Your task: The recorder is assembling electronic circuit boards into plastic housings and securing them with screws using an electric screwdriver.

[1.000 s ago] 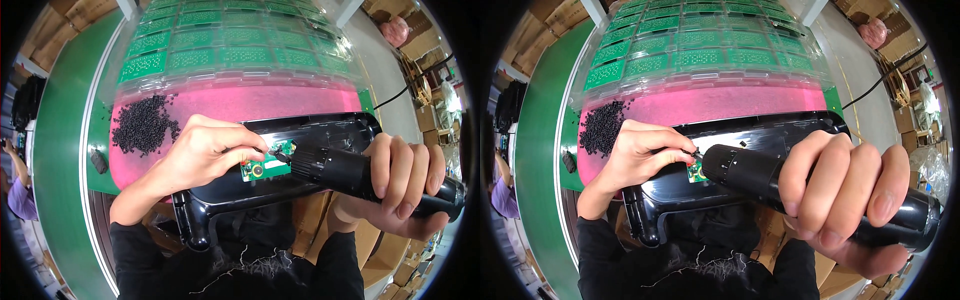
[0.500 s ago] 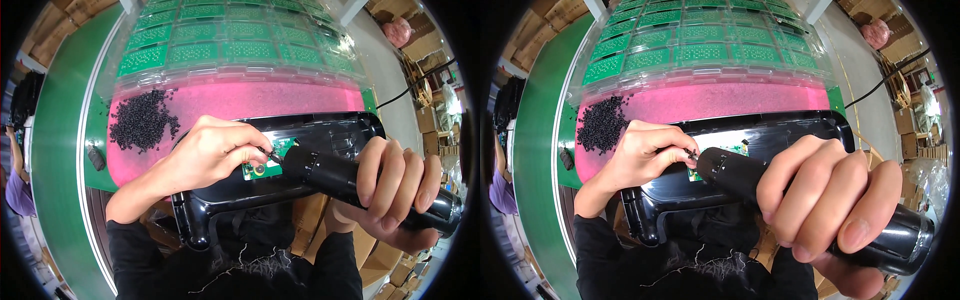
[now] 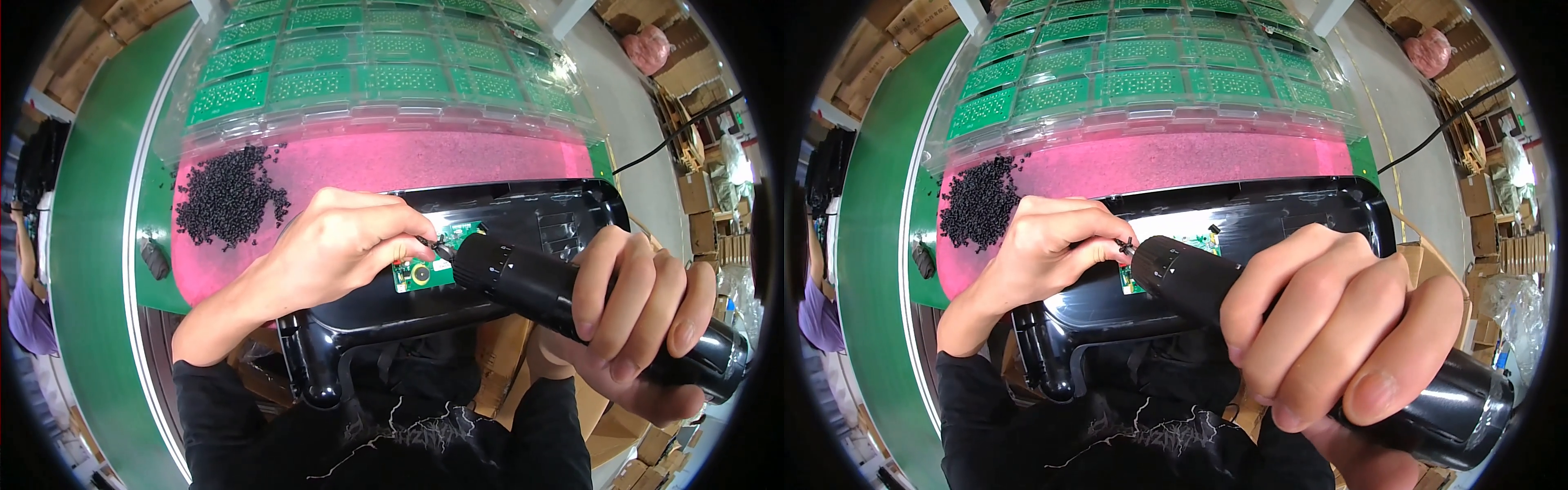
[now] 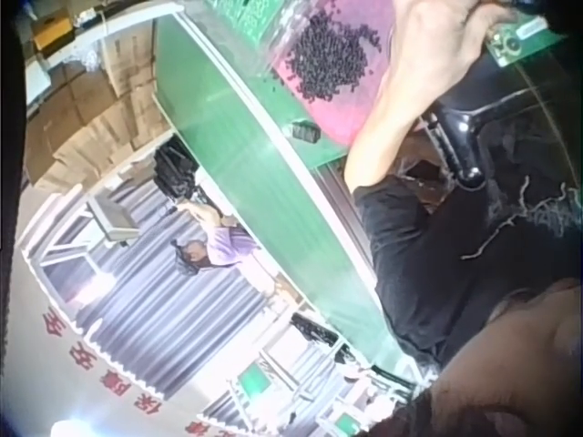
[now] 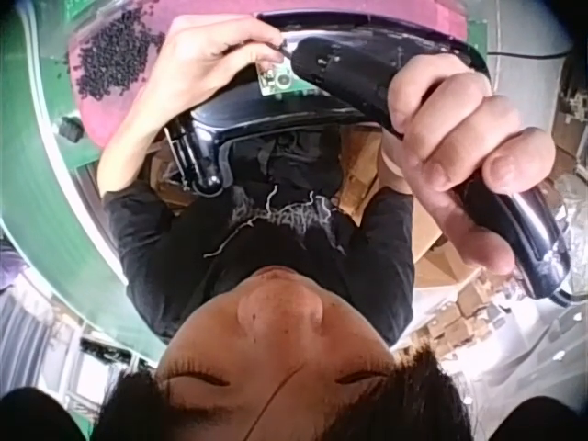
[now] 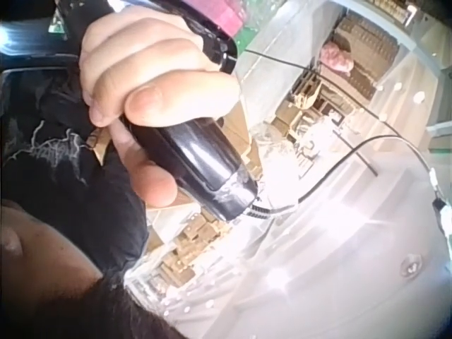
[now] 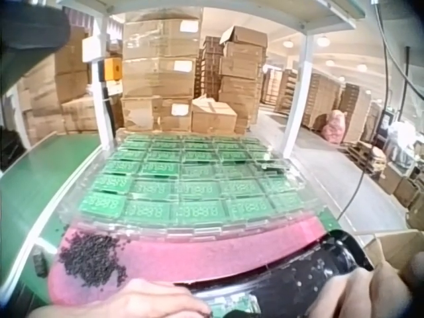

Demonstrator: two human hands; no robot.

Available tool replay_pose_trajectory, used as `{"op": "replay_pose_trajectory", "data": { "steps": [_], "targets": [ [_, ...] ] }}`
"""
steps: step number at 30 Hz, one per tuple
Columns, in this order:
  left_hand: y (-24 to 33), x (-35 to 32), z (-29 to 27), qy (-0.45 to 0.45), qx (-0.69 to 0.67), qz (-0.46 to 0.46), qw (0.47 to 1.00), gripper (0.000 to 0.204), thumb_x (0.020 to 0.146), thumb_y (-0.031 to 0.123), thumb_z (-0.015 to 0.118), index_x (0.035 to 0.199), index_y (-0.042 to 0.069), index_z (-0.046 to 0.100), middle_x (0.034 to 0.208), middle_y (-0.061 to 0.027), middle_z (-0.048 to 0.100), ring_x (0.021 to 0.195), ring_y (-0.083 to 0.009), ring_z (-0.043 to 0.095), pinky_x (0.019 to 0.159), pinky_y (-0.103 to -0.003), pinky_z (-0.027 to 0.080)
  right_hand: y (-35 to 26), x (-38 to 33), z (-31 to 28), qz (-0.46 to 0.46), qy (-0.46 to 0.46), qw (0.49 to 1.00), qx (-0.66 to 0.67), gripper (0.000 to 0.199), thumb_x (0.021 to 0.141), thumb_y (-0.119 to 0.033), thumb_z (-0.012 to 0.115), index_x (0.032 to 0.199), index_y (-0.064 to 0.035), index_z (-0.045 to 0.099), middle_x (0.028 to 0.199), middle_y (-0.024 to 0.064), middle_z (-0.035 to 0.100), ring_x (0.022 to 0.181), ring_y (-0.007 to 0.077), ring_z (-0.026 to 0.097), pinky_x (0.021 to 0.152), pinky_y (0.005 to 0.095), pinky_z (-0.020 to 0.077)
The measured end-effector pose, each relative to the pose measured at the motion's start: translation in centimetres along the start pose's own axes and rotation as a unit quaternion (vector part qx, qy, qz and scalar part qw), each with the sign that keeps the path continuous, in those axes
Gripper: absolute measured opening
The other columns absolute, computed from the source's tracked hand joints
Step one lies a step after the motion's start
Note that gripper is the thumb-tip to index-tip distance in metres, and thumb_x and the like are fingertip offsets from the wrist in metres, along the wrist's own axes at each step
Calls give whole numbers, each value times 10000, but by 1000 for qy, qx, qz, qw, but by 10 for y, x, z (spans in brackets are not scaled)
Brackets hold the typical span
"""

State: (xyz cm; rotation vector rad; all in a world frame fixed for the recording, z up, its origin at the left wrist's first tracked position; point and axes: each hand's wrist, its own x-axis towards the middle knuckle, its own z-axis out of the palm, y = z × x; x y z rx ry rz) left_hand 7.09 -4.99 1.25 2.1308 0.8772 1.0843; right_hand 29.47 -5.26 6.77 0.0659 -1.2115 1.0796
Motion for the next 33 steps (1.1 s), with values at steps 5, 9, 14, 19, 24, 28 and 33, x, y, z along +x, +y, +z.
{"op": "replay_pose_trajectory", "data": {
  "steps": [5,9,14,19,24,28,33],
  "targets": [
    [-3,-3,1,-4,48,33,998,132,768,-23,752,887,-16,696,775,-99,708,690,-211,701,611,-301,545,7,-2,-3,-7,-30,999,7,384,780,-376,779,891,-99,538,620,-22,621,487,67,571,501,192,479],
    [-1,-5,4,-13,24,-18,999,95,805,-9,731,889,-24,690,764,-89,703,611,-189,676,545,-282,526,0,-2,-4,-1,-36,999,-14,397,786,-385,779,903,-97,532,624,-22,621,486,65,569,499,189,476],
    [3,-7,0,-54,67,-101,991,108,835,87,722,905,7,702,786,-134,686,713,-317,681,620,-391,539,-9,1,-11,19,-26,999,-23,412,801,-394,766,932,-94,516,638,-30,606,496,60,558,513,192,460],
    [-2,-4,3,-95,65,26,993,87,818,53,724,887,18,685,843,-76,717,720,-246,700,595,-318,552,-13,4,-27,133,-18,984,-119,441,877,-474,629,986,-73,479,687,-7,548,531,100,469,577,265,389],
    [-4,-9,2,-214,171,12,962,99,792,83,730,879,65,686,922,-27,739,781,-218,715,584,-333,547,5,-1,-35,203,18,965,-165,471,874,-503,582,961,-48,499,633,11,517,520,127,450,533,292,370],
    [-5,-10,3,-216,148,-15,965,92,796,71,724,883,73,695,947,-26,745,784,-220,719,573,-338,543,10,-3,-36,211,22,961,-175,453,878,-475,582,966,-38,503,636,21,525,526,132,460,537,299,383],
    [-1,-11,3,-186,128,-44,973,98,797,86,731,892,72,717,952,-30,751,778,-234,722,593,-338,557,13,-3,-35,220,30,957,-188,440,876,-461,585,953,-35,505,638,27,528,533,135,469,547,302,396]
  ]
}}
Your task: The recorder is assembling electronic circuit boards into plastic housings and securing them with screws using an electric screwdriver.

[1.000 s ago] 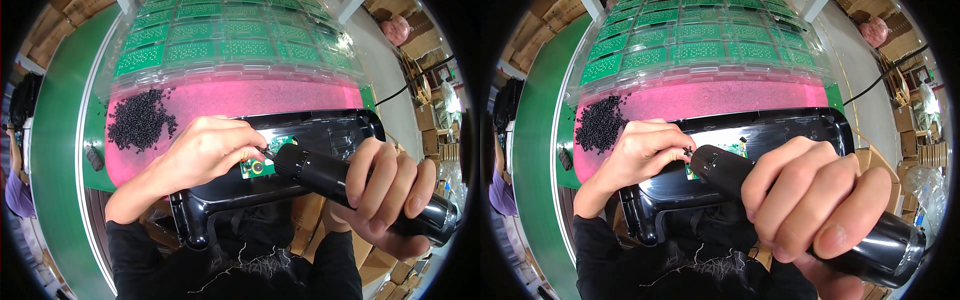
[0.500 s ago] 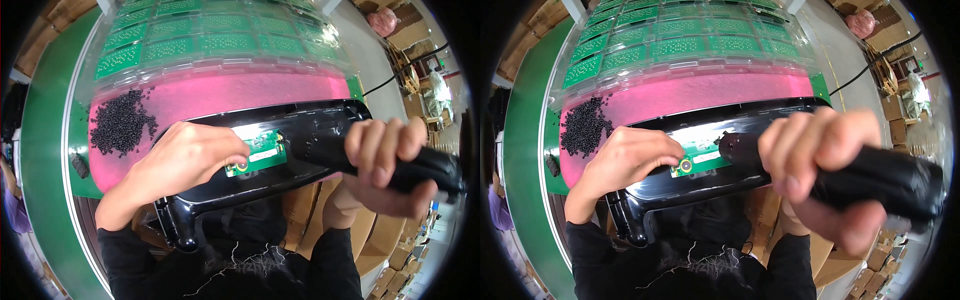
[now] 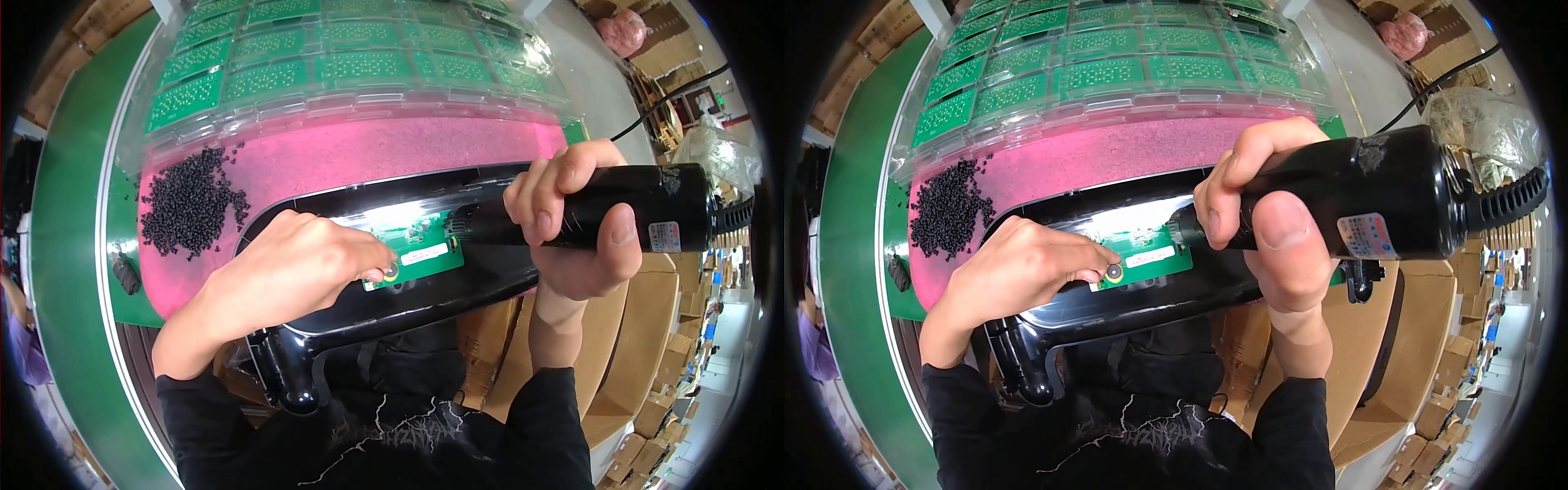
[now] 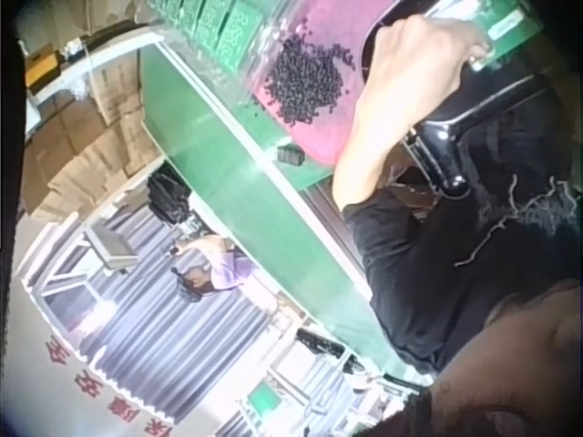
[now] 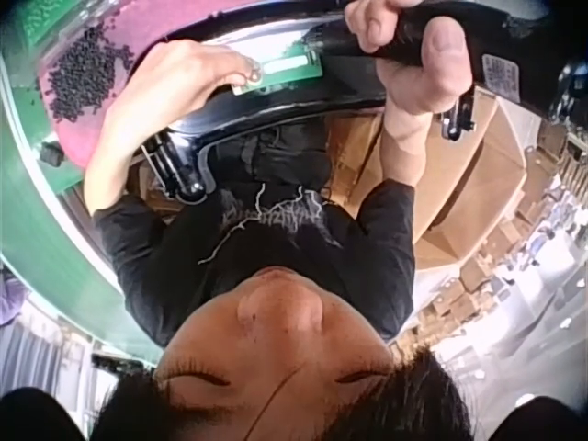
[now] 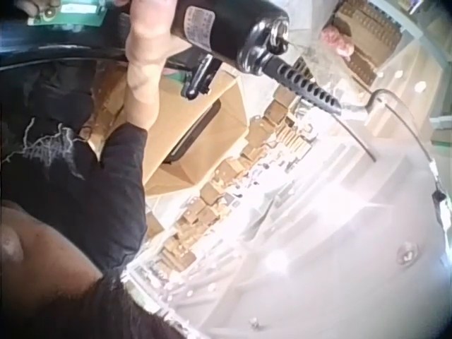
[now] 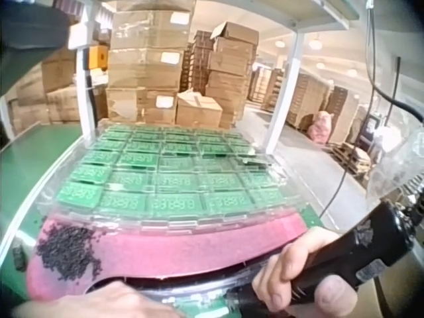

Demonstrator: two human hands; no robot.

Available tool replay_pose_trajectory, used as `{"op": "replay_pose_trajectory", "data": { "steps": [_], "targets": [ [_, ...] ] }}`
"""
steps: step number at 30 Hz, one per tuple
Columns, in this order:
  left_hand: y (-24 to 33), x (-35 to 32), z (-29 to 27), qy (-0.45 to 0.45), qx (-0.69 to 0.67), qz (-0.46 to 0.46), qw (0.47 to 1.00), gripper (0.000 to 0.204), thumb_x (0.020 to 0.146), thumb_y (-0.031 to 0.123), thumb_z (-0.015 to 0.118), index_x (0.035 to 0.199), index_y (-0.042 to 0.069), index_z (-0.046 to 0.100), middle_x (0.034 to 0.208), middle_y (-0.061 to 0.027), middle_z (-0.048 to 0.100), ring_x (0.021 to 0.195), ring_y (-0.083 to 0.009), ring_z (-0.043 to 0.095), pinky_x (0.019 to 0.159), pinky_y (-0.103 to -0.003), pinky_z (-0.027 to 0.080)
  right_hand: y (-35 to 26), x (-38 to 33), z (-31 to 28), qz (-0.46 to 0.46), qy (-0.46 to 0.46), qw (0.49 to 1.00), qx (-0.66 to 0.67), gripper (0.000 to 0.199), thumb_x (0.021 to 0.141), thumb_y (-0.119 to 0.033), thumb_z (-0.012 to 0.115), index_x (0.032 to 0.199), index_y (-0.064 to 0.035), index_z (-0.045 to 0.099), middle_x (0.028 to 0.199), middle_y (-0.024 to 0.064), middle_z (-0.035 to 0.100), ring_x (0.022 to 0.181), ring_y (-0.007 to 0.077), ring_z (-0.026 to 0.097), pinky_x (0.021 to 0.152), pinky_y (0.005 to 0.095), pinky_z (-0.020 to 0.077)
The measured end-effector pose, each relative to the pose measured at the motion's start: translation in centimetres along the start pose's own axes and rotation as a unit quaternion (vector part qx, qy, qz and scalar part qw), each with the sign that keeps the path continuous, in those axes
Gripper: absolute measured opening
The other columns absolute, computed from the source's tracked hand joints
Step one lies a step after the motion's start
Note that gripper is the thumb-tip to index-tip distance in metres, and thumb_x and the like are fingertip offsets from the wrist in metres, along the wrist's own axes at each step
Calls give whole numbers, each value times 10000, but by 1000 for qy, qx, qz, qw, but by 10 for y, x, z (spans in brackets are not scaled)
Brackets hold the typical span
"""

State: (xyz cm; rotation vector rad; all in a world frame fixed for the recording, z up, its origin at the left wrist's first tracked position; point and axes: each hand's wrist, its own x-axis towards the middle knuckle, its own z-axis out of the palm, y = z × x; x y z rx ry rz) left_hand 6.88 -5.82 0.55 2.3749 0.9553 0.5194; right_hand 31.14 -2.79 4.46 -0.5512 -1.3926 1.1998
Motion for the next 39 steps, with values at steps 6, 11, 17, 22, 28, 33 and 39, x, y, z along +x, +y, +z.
{"op": "replay_pose_trajectory", "data": {
  "steps": [6,11,17,22,28,33,39],
  "targets": [
    [-1,-1,-2,-3,-22,-22,1000,105,806,81,721,911,83,726,944,-41,752,784,-233,723,608,-345,562,3,12,5,17,-37,999,-3,448,858,-458,629,939,-36,500,614,14,517,515,119,464,514,277,382],
    [0,-2,-5,-28,-28,-54,998,129,823,108,716,950,94,738,922,-44,752,784,-237,722,625,-350,560,6,18,8,39,-96,995,-1,441,854,-441,659,924,-38,494,605,1,506,496,101,449,479,251,355],
    [-1,-3,-4,-40,-23,-62,997,139,841,149,712,966,97,747,893,-53,749,783,-242,720,632,-356,556,8,14,9,34,-78,996,7,482,855,-494,643,939,-42,500,601,-2,499,492,102,448,482,258,354],
    [-2,4,-3,1,-41,-10,999,128,858,148,722,918,34,725,850,-65,739,759,-259,716,638,-351,562,-11,3,10,-53,-95,984,138,431,873,-471,653,952,-79,492,658,-29,557,529,90,513,539,253,411],
    [-6,9,-3,119,-170,44,977,143,787,28,760,920,-4,718,817,-126,722,725,-274,714,647,-321,570,-24,7,25,-107,-89,966,219,379,863,-409,690,940,-100,486,667,-26,581,519,78,561,544,238,454],
    [-5,4,-6,121,-135,21,983,130,777,24,766,889,-15,713,829,-127,725,730,-277,715,661,-320,578,-20,6,32,-102,-88,972,193,384,858,-418,691,947,-106,486,656,-43,578,507,69,551,527,227,447],
    [-11,10,-7,237,-87,35,967,91,802,28,752,849,-28,698,776,-112,702,670,-249,693,607,-324,542,-3,5,33,-14,-90,988,124,499,862,-556,634,950,-88,486,636,-16,537,504,116,461,515,289,394]
  ]
}}
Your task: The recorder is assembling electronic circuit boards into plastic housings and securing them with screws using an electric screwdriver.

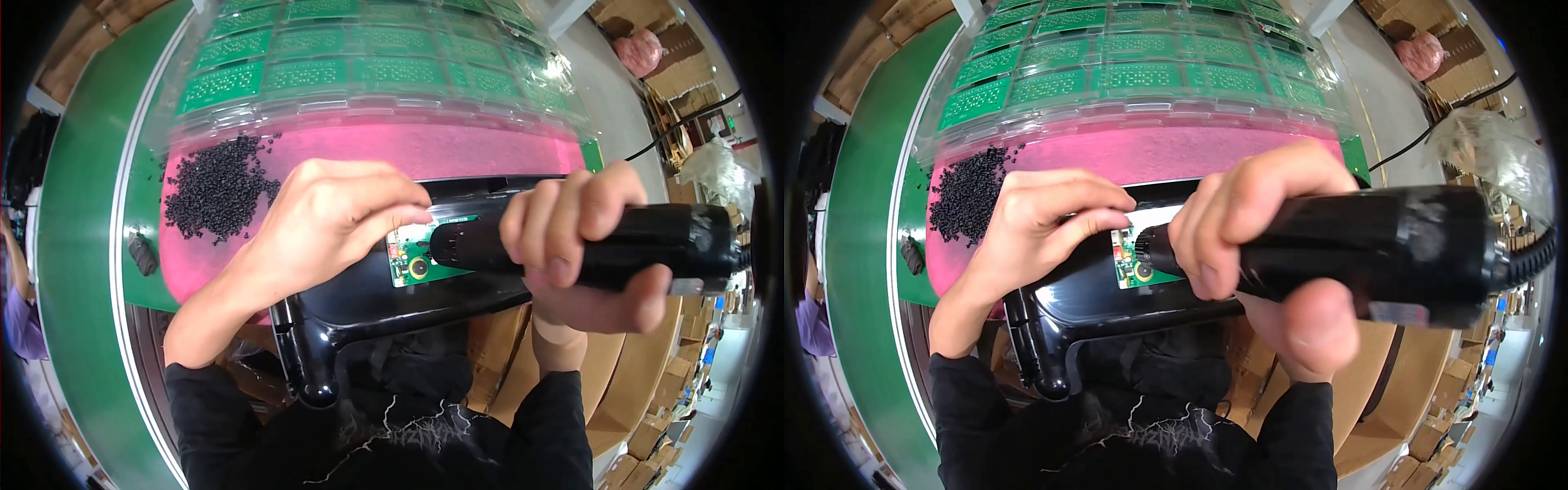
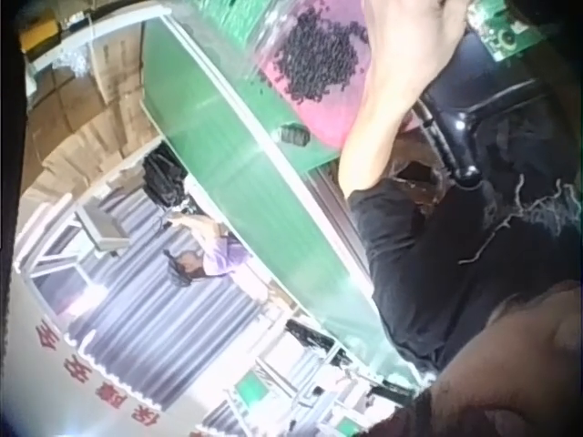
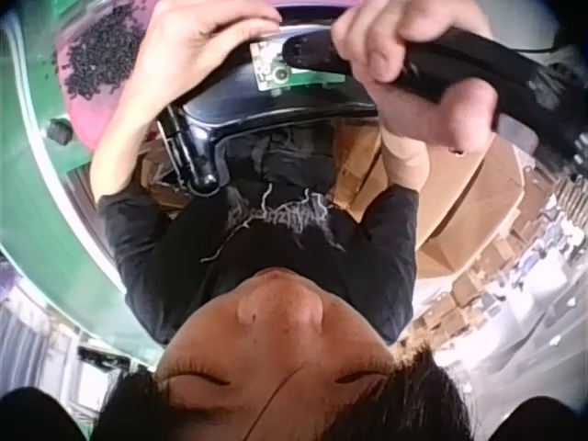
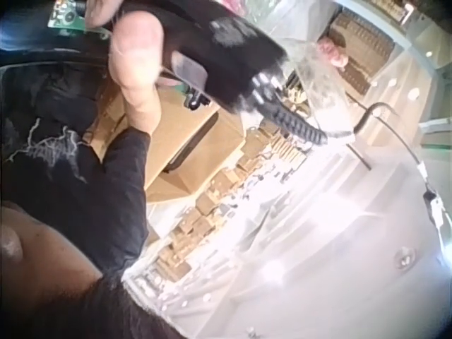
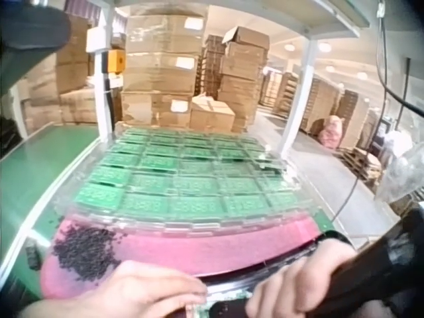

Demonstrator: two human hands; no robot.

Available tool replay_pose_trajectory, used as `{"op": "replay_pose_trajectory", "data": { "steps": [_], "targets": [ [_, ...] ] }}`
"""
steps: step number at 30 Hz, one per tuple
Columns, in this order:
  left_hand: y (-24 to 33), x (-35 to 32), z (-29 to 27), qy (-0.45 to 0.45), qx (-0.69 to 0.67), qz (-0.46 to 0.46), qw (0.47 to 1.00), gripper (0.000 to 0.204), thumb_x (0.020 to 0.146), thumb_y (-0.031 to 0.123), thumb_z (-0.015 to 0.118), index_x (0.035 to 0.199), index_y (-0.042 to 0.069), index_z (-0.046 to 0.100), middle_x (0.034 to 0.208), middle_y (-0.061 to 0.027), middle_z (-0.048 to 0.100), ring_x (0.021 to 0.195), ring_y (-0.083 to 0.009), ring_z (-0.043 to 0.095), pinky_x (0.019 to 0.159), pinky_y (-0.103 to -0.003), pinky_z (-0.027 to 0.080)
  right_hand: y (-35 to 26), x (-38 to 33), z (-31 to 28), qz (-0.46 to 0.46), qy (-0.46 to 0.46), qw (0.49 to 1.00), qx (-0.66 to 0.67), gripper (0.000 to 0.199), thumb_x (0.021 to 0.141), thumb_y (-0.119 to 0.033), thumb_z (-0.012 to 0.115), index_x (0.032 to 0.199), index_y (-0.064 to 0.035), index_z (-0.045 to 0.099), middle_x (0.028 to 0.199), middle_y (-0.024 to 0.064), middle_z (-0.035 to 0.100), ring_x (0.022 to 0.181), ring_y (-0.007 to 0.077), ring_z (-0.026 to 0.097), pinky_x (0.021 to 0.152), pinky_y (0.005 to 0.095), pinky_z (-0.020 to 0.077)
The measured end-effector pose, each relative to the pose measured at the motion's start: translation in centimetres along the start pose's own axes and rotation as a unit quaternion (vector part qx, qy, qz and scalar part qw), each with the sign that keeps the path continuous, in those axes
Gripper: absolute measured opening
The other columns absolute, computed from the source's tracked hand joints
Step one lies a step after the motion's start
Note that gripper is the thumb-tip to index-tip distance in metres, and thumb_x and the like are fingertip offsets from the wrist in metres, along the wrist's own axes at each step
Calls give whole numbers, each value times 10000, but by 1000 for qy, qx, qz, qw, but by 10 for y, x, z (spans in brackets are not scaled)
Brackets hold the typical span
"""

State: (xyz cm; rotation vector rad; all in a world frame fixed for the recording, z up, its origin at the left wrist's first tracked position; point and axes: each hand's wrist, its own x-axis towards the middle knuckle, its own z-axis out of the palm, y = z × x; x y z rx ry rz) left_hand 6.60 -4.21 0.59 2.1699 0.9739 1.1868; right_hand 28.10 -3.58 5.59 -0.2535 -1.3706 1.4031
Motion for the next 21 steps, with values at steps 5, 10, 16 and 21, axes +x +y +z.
{"op": "replay_pose_trajectory", "data": {
  "steps": [5,10,16,21],
  "targets": [
    [6,3,-9,2,71,-80,994,204,872,85,701,743,-40,606,649,-98,599,575,-244,593,546,-331,454,11,-2,14,53,71,991,-98,513,845,-563,640,922,-83,479,618,-4,525,493,124,468,506,293,399],
    [-1,0,-8,34,108,-53,992,266,894,104,672,720,-28,520,631,-93,520,590,-260,529,533,-356,396,15,2,18,72,44,992,-99,516,839,-561,653,917,-81,480,616,-5,522,496,124,476,510,289,405],
    [-3,2,-5,71,71,-55,993,51,884,26,637,888,-17,611,804,-138,607,777,-298,604,664,-366,488,9,13,21,173,-48,976,-121,529,802,-531,749,904,-84,486,634,6,520,523,119,477,538,270,389],
    [-9,0,-2,34,69,-24,997,125,827,19,684,948,-6,666,887,-140,665,825,-321,633,719,-392,515,22,15,22,136,-21,986,-96,541,807,-547,732,892,-71,488,624,-2,509,530,114,487,535,268,392]
  ]
}}
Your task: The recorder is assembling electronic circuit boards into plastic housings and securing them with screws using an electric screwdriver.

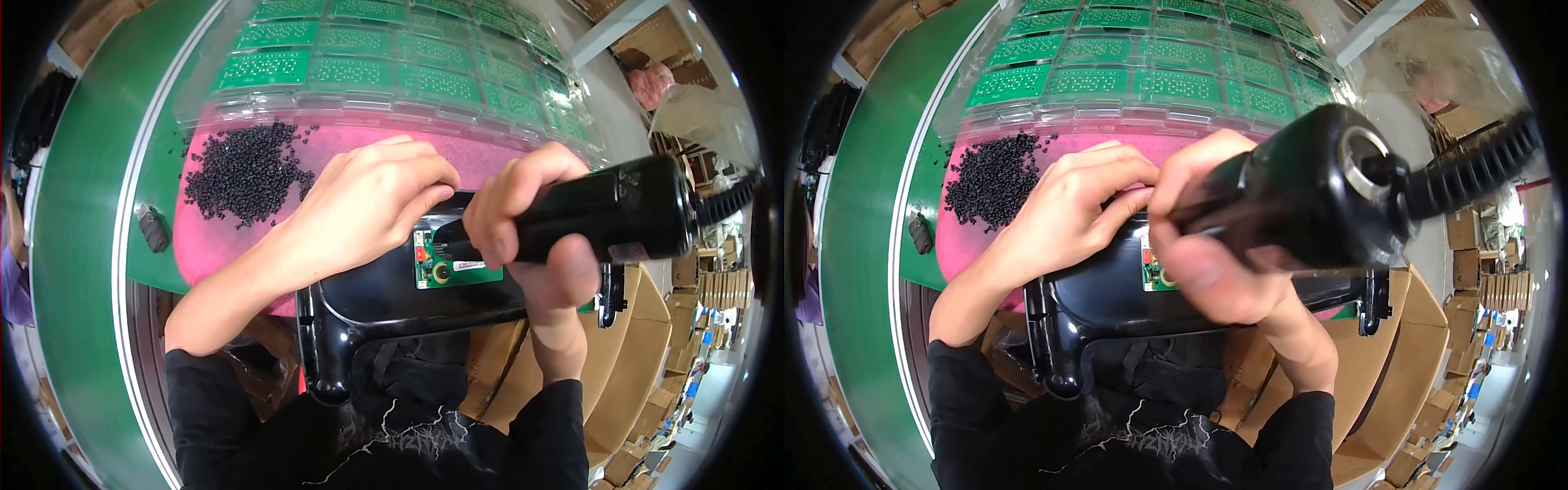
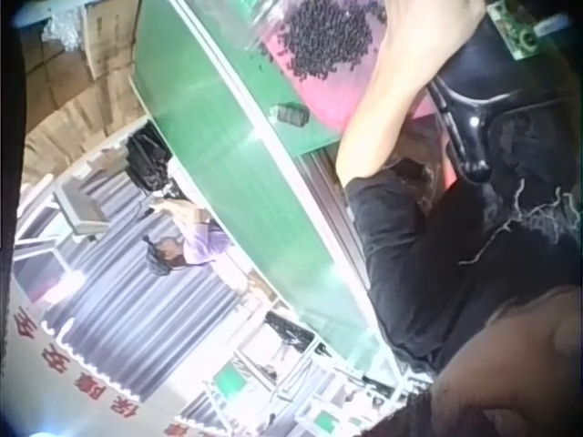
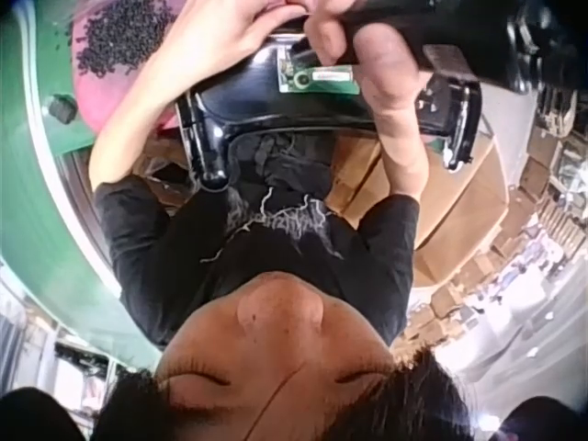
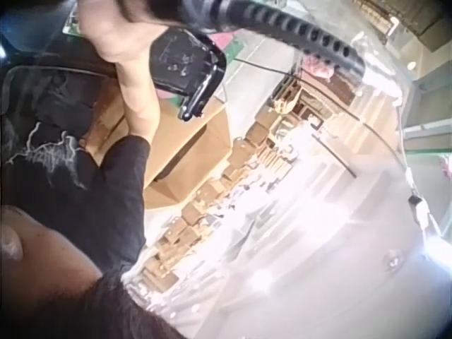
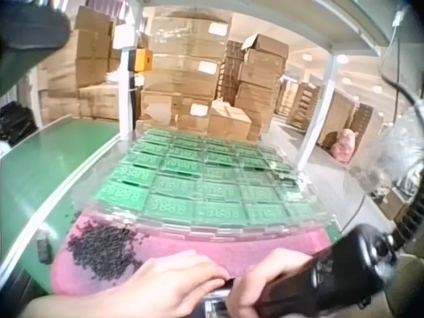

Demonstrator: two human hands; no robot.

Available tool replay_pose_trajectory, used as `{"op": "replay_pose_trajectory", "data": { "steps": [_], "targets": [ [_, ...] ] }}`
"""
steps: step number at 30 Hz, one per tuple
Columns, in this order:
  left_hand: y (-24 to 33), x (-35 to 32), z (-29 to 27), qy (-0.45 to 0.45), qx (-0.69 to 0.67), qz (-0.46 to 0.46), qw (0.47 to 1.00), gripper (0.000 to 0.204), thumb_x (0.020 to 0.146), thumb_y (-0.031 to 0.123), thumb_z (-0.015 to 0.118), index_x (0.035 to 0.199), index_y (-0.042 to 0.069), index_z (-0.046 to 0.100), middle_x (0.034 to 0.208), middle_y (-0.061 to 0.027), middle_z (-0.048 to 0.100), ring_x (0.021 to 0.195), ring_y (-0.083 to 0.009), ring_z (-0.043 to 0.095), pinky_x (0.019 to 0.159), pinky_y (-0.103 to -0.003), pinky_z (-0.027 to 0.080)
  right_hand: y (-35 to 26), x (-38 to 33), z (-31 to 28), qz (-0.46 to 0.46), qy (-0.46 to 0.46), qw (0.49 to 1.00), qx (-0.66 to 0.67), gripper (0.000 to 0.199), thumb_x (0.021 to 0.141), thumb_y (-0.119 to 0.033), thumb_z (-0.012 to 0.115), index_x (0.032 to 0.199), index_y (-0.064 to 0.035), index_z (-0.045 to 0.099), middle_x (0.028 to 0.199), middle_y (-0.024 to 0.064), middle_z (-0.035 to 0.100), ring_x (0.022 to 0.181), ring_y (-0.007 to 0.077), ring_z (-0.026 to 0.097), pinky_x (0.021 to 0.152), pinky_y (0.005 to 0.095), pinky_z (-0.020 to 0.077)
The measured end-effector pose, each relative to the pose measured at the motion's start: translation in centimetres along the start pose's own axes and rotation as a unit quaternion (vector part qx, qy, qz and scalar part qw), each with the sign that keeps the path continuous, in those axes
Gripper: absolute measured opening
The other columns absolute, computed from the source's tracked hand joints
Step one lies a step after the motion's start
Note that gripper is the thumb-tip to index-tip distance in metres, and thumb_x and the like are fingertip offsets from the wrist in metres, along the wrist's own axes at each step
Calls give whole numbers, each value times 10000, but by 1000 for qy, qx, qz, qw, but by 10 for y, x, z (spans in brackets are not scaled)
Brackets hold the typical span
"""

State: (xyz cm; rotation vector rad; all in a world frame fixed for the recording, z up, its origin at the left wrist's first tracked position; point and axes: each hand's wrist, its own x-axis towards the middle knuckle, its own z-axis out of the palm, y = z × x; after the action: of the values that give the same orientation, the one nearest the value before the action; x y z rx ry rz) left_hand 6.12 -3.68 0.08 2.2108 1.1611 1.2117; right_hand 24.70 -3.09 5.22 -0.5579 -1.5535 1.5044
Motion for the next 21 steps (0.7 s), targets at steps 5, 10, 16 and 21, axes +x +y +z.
{"op": "replay_pose_trajectory", "data": {
  "steps": [5,10,16,21],
  "targets": [
    [1,1,-6,-53,3,14,999,136,779,64,748,883,18,674,849,-98,651,832,-294,615,710,-383,508,-6,-14,-1,-61,57,996,-28,502,837,-524,677,923,-67,488,627,-4,522,512,126,483,509,290,394],
    [4,-2,-3,-113,50,80,989,164,742,117,792,843,54,680,841,-29,645,861,-242,596,725,-385,464,-20,-18,-23,-209,1,972,103,433,885,-488,633,969,-88,489,700,-13,544,567,102,518,572,261,406],
    [2,-1,0,-104,-19,81,991,176,746,128,794,857,55,678,860,-40,658,851,-243,611,742,-374,459,-30,-26,-26,-220,14,969,115,426,890,-490,621,980,-95,488,717,-18,532,569,87,510,623,258,408],
    [11,2,3,-63,6,106,992,218,729,128,803,889,54,676,877,-61,661,895,-252,629,772,-374,469,-24,-26,-21,-211,85,966,123,441,893,-524,608,986,-103,512,708,-28,501,570,86,473,615,262,393]
  ]
}}
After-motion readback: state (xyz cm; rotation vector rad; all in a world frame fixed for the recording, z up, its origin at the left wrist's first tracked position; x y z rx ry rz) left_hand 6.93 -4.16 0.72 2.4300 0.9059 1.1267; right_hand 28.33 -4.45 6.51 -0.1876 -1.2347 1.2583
